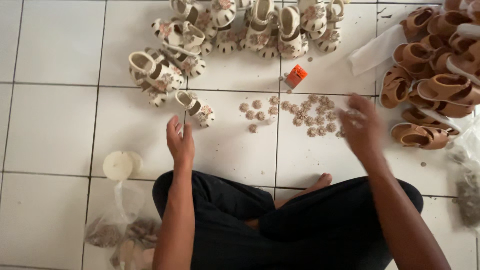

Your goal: The person sits on the tiled floor among many children's shoes and decorative flower appliqués. They pick up a shoe, apply glue from a small squeeze bottle onto the shoe upper, press a decorative flower piece onto the glued spot, then set the finished shoe aside and take the next shoe.

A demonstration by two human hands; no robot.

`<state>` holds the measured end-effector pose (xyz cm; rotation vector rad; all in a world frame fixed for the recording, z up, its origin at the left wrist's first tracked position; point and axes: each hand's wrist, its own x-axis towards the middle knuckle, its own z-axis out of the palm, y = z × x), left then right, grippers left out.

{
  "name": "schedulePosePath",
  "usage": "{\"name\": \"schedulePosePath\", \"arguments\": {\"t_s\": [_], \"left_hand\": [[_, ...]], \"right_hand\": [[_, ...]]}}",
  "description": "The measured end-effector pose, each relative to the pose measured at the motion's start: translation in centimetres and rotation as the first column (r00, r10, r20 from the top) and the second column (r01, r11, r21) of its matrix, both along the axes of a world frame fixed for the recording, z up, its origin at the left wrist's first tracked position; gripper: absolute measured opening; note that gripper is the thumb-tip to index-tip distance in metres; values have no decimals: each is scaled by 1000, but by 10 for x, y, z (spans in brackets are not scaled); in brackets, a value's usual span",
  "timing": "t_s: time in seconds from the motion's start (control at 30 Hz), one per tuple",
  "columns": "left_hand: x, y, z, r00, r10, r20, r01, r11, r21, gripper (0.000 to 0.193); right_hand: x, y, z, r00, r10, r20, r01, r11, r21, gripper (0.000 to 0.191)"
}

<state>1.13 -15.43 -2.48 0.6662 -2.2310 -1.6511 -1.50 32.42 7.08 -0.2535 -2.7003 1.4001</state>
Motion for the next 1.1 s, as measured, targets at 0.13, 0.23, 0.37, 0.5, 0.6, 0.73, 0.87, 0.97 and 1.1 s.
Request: {"name": "schedulePosePath", "arguments": {"t_s": [0.13,0.23,0.37,0.5,0.6,0.73,0.87,0.97,1.1], "left_hand": [[31,28,31,998,-50,35,54,987,-151,39],[51,41,54,979,-122,161,146,979,-145,35],[52,53,81,972,-231,52,237,945,-225,34],[53,98,116,901,-432,-25,414,878,-239,40],[64,143,145,735,-637,-232,592,770,-236,68],[77,164,172,587,-776,-229,801,517,301,54],[94,164,181,546,-796,-262,810,422,407,45],[103,162,183,546,-822,-165,817,477,325,39],[108,158,186,529,-849,-4,826,513,233,37]], "right_hand": [[-94,-67,-33,960,246,-137,-185,917,353,71],[-123,-88,-42,954,234,-188,-168,936,310,64],[-110,-84,-10,981,174,-85,-161,976,147,53],[-33,-69,56,924,363,-119,-353,930,102,49],[31,-80,96,912,410,13,-399,894,-203,52],[86,-95,121,876,482,-16,-439,784,-440,48],[109,-101,123,895,439,-81,-431,802,-414,33],[115,-103,120,900,409,-152,-432,790,-435,21],[117,-104,121,887,411,-211,-460,738,-495,11]]}}
